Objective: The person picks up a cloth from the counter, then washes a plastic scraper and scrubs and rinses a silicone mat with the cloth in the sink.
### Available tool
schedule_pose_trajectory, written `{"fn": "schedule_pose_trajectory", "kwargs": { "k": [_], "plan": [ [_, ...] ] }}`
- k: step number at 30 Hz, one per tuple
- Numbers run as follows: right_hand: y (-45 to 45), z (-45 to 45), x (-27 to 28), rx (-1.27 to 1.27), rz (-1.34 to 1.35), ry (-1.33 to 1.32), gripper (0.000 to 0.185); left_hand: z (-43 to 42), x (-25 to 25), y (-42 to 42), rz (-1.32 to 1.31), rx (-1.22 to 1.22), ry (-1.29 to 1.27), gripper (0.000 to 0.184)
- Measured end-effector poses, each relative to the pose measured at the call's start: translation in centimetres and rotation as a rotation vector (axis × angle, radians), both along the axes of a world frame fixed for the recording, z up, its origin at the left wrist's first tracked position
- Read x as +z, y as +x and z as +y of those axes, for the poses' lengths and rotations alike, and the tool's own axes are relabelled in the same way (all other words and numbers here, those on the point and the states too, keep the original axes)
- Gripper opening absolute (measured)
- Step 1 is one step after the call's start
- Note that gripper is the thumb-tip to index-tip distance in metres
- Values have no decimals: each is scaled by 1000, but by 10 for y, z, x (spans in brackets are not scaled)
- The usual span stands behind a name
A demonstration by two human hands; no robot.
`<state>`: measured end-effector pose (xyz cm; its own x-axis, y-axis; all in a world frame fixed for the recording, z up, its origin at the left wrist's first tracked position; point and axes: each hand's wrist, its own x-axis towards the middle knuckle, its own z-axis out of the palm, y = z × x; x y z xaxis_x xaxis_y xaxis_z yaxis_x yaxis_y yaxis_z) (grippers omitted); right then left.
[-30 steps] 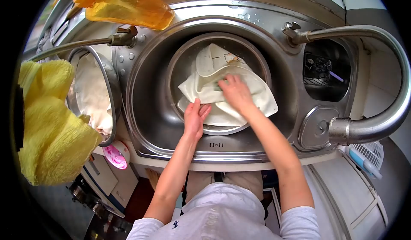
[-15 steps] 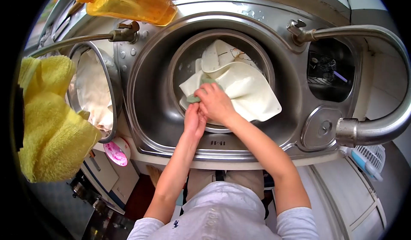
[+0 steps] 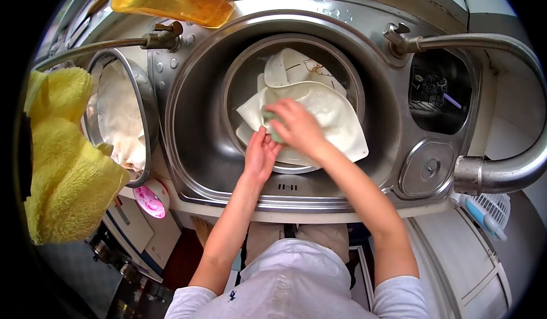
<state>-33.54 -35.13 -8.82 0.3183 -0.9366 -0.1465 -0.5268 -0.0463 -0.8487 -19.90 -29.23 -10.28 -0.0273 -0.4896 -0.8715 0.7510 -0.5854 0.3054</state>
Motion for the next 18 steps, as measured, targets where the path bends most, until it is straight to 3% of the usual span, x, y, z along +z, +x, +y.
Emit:
{"fn": "schedule_pose_trajectory", "kwargs": {
  "k": [5, 9, 11, 13, 15, 17, 18],
  "plan": [
    [6, 10, -18, 221, 79, -97, 19, 5, -11, 14, 5, -40, 29, 18],
    [-60, 11, -27, 325, 552, -135, 20, -11, 11, 13, -62, -84, -40, 26],
    [-67, 7, -7, 282, 538, -62, 20, -11, 12, 18, -73, -116, -58, 28],
    [-64, 9, 15, 228, 522, 14, 20, -10, 14, 24, -358, -447, -145, 24],
    [-44, 12, 29, 134, 510, -39, 24, -7, 13, 35, -440, -530, -182, 24],
    [-31, 18, 16, 156, 555, -78, 28, -11, 26, 38, -1365, -1031, -399, 39],
    [-27, 21, 4, 158, 571, -115, 23, -16, 24, 38, -1548, -1045, -565, 46]
  ]
}}
